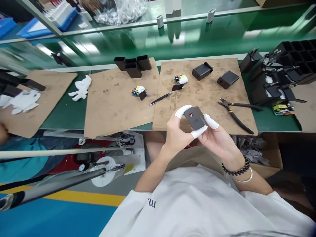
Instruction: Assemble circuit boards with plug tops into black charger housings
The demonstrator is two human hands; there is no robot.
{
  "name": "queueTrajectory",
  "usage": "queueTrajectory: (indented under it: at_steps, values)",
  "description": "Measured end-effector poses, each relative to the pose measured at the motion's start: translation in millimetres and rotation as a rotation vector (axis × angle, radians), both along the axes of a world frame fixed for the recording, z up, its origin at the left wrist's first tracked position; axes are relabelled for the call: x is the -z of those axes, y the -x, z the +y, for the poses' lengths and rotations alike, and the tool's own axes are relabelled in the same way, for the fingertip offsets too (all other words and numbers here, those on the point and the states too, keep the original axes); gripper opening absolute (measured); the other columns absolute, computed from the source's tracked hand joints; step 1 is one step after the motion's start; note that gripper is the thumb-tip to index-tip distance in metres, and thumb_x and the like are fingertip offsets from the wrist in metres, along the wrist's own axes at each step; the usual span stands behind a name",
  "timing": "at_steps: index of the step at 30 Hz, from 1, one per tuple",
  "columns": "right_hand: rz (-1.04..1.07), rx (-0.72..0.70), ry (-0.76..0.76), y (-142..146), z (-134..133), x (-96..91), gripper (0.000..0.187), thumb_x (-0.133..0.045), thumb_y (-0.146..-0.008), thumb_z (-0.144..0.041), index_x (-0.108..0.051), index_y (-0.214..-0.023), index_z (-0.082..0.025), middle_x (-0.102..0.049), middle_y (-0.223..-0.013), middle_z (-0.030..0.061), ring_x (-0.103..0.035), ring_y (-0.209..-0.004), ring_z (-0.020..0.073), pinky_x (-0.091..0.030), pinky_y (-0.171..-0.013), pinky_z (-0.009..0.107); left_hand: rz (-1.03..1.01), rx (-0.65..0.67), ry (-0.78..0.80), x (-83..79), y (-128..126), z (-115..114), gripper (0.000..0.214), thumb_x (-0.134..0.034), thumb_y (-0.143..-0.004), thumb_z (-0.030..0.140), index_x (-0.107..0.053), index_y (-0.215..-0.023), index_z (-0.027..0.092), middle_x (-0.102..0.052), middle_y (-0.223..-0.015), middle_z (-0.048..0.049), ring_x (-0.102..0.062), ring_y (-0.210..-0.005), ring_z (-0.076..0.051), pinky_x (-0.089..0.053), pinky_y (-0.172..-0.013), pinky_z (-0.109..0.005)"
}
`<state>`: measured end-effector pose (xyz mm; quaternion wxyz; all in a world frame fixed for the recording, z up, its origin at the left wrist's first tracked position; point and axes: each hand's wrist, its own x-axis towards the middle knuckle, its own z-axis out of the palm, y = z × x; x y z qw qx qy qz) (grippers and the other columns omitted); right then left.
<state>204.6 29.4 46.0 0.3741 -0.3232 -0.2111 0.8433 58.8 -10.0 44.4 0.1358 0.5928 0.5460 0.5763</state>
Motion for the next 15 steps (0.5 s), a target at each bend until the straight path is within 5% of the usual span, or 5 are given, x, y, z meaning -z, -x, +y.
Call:
queueTrajectory:
  at_steps: [4,8,15]
  values:
    - [0.123,-0.118,0.127,-4.8,-2.6,-10.1,0.027,-0.094,-0.077,-0.036,-0.077,-0.095,-0.025,-0.084,-0.095,-0.0076,-0.078,-0.081,0.0068,-0.066,-0.077,0.013,-0.021,-0.064,0.007,-11.6,-2.4,-6.7,0.06,-0.095,-0.071,0.042,-0.068,-0.119,0.017,-0.079,-0.117,-0.0079,-0.076,-0.11,-0.023,-0.062,-0.099,-0.034]
    - [0.096,-0.083,0.103,-5.5,-10.7,-20.2,0.022,-0.09,-0.082,-0.037,-0.078,-0.097,-0.026,-0.085,-0.099,-0.0069,-0.079,-0.083,0.0074,-0.066,-0.079,0.014,-0.181,-0.062,0.13,-21.7,-5.3,-11.1,0.062,-0.096,-0.067,0.044,-0.069,-0.115,0.016,-0.079,-0.113,-0.0069,-0.076,-0.105,-0.023,-0.062,-0.096,-0.034]
    - [-0.082,0.061,-0.007,1.2,-15.1,-21.4,0.032,-0.089,-0.08,-0.05,-0.078,-0.098,-0.026,-0.082,-0.098,-0.0046,-0.076,-0.08,0.0109,-0.067,-0.068,0.02,-0.593,0.154,0.302,-24.6,-1.4,-8.5,0.063,-0.1,-0.06,0.038,-0.072,-0.113,0.02,-0.079,-0.116,-0.006,-0.075,-0.112,-0.025,-0.06,-0.102,-0.035]
